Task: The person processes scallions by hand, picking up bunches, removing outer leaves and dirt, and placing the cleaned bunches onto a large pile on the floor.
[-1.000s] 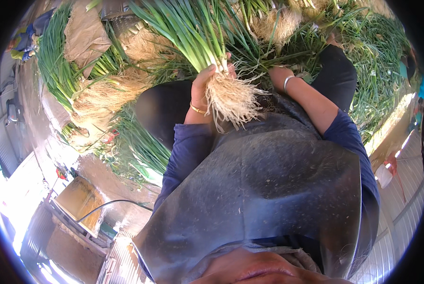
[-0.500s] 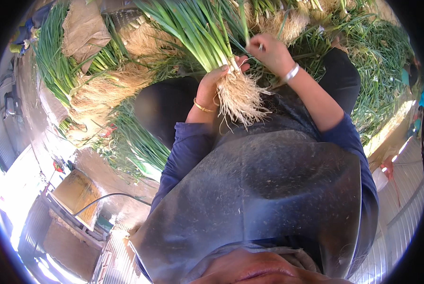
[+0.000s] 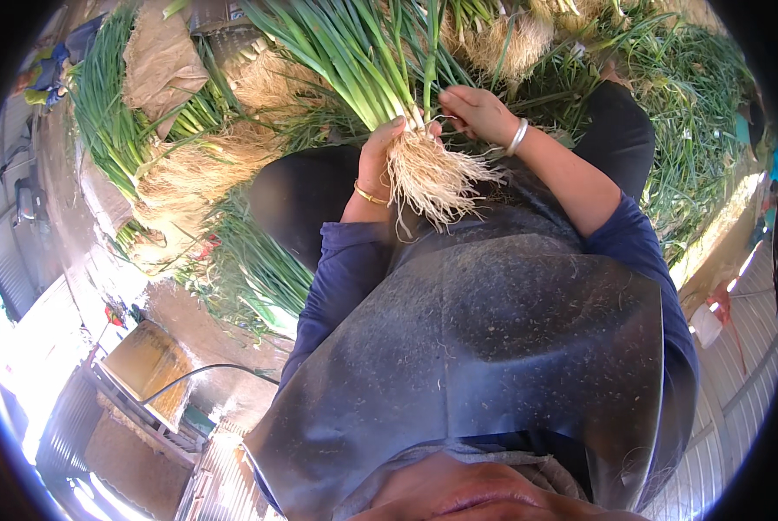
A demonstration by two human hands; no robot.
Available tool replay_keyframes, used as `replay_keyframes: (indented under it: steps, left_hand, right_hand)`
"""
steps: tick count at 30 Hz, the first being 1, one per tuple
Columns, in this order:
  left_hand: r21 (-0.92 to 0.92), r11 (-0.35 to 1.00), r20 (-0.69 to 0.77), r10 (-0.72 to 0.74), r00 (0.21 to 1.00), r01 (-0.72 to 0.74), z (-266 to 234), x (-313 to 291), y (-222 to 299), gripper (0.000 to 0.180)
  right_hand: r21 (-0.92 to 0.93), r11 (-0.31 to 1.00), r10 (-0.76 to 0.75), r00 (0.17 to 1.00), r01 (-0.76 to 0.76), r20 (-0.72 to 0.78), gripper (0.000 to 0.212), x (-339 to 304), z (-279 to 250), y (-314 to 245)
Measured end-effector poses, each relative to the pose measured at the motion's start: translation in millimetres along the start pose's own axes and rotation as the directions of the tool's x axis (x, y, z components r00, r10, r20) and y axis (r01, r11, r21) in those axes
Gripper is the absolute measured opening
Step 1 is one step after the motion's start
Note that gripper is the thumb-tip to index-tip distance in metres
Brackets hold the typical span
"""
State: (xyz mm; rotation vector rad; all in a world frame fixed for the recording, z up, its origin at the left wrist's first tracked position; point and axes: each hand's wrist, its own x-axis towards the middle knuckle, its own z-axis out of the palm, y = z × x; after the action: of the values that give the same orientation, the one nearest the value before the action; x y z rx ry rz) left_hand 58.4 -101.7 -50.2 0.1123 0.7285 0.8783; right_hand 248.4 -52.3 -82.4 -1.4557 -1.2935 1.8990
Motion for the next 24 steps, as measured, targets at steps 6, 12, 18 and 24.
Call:
replay_keyframes:
  steps: [6,12,18,24]
  left_hand:
    - [0.071,0.996,-0.068,-0.052,0.996,0.057,-5,6,-4,0.033]
    - [0.108,0.993,-0.164,-0.035,0.986,0.053,-12,15,-11,0.031]
    - [0.034,0.999,-0.210,0.012,0.978,-0.005,-2,7,-1,0.034]
    - [0.000,0.999,0.000,-0.041,0.999,0.041,1,7,5,0.040]
  right_hand:
    - [-0.156,0.987,-0.003,0.966,-0.038,-0.260,0.040,21,-10,-18]
    - [-0.622,0.662,-0.438,0.889,0.418,0.132,0.027,8,-6,-45]
    - [0.585,0.785,-0.112,0.975,0.205,-0.190,0.022,-37,-48,12]
    - [-0.893,0.450,-0.159,0.986,0.021,-0.057,0.061,-40,-60,64]
